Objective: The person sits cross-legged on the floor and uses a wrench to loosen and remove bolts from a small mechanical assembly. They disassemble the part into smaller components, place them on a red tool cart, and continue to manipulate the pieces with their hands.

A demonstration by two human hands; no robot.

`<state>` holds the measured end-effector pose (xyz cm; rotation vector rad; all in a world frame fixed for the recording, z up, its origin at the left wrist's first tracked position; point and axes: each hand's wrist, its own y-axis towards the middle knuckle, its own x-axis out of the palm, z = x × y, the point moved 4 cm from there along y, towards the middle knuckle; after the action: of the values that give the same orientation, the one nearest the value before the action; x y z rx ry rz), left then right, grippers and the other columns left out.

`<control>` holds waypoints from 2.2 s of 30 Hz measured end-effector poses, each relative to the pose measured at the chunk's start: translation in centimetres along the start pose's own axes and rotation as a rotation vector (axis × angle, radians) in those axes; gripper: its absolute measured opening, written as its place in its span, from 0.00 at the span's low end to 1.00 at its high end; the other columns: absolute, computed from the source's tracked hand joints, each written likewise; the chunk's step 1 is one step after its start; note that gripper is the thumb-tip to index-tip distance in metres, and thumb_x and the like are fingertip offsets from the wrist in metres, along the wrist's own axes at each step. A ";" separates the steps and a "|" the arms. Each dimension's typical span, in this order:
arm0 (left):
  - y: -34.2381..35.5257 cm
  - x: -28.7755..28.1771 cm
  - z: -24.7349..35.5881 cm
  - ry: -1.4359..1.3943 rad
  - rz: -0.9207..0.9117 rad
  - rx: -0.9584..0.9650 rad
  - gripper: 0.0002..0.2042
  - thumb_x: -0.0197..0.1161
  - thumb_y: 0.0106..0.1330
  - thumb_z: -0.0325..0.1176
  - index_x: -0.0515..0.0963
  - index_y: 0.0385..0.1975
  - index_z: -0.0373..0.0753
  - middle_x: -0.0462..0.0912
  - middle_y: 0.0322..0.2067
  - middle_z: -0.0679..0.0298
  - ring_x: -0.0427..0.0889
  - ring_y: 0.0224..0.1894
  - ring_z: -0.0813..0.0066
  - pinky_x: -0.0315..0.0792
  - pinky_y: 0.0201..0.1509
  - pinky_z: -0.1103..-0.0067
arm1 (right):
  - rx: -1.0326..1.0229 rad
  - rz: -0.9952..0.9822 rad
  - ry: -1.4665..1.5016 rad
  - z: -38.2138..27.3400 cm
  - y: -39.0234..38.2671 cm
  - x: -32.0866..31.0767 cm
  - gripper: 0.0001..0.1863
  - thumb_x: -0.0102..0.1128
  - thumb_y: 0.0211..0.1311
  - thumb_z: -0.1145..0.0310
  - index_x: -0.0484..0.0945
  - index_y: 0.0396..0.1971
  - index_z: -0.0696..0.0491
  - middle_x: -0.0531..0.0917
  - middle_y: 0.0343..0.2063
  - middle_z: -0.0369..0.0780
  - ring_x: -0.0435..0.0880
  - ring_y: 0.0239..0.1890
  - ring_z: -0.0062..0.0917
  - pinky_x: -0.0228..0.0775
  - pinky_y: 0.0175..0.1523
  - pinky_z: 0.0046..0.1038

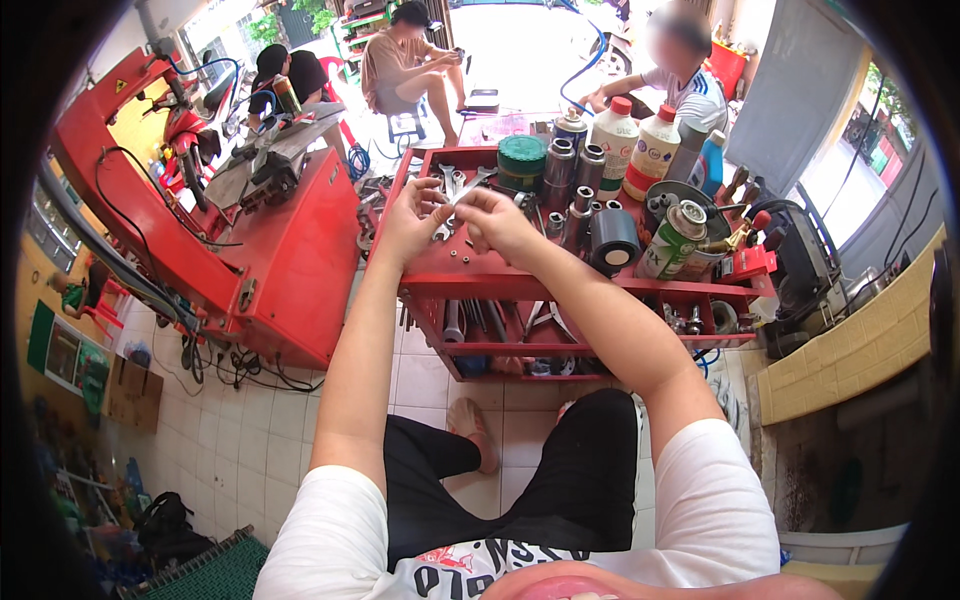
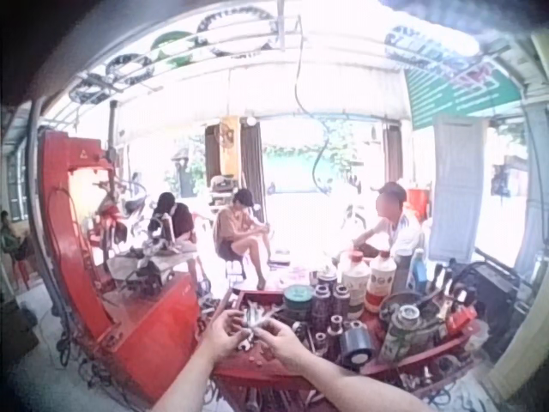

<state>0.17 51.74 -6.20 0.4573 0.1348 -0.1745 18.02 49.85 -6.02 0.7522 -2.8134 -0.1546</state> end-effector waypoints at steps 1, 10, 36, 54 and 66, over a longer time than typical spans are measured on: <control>-0.1 0.1 0.0 0.003 0.002 0.008 0.36 0.78 0.58 0.48 0.69 0.60 0.35 0.79 0.44 0.60 0.80 0.44 0.74 0.77 0.44 0.78 | 0.036 -0.038 -0.055 0.2 -0.1 0.1 0.08 0.59 0.73 0.68 0.75 0.40 0.57 0.80 0.24 0.35 0.69 0.14 0.14 0.62 0.19 0.22; 0.0 0.1 -0.1 0.001 0.010 0.016 0.35 0.78 0.59 0.47 0.69 0.60 0.34 0.80 0.44 0.61 0.80 0.44 0.74 0.76 0.46 0.78 | -0.028 0.058 -0.065 0.5 0.2 0.1 0.07 0.57 0.74 0.68 0.76 0.42 0.56 0.80 0.26 0.36 0.68 0.14 0.12 0.60 0.19 0.20; -0.6 0.6 0.5 -0.006 0.004 -0.037 0.38 0.75 0.59 0.55 0.69 0.60 0.34 0.77 0.43 0.64 0.78 0.43 0.78 0.74 0.47 0.81 | -0.079 0.009 0.046 0.2 -0.2 0.0 0.10 0.59 0.73 0.65 0.76 0.42 0.57 0.73 0.18 0.31 0.70 0.16 0.14 0.64 0.22 0.22; -0.6 0.6 0.9 0.042 0.014 -0.062 0.34 0.76 0.60 0.48 0.70 0.60 0.36 0.78 0.43 0.64 0.77 0.42 0.79 0.74 0.44 0.81 | -0.105 0.188 0.071 0.4 0.3 -1.3 0.09 0.63 0.70 0.67 0.79 0.41 0.57 0.81 0.25 0.33 0.71 0.14 0.13 0.62 0.18 0.20; -0.3 0.2 0.4 0.031 0.036 -0.079 0.35 0.76 0.60 0.49 0.69 0.60 0.35 0.80 0.44 0.63 0.78 0.43 0.79 0.74 0.44 0.81 | -0.029 0.082 -0.019 1.4 0.5 -0.6 0.09 0.63 0.70 0.68 0.78 0.42 0.57 0.82 0.28 0.36 0.72 0.14 0.13 0.62 0.18 0.22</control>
<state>0.37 51.28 -5.96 0.3839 0.1628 -0.1261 17.95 50.64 -7.45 0.6317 -2.8475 -0.1898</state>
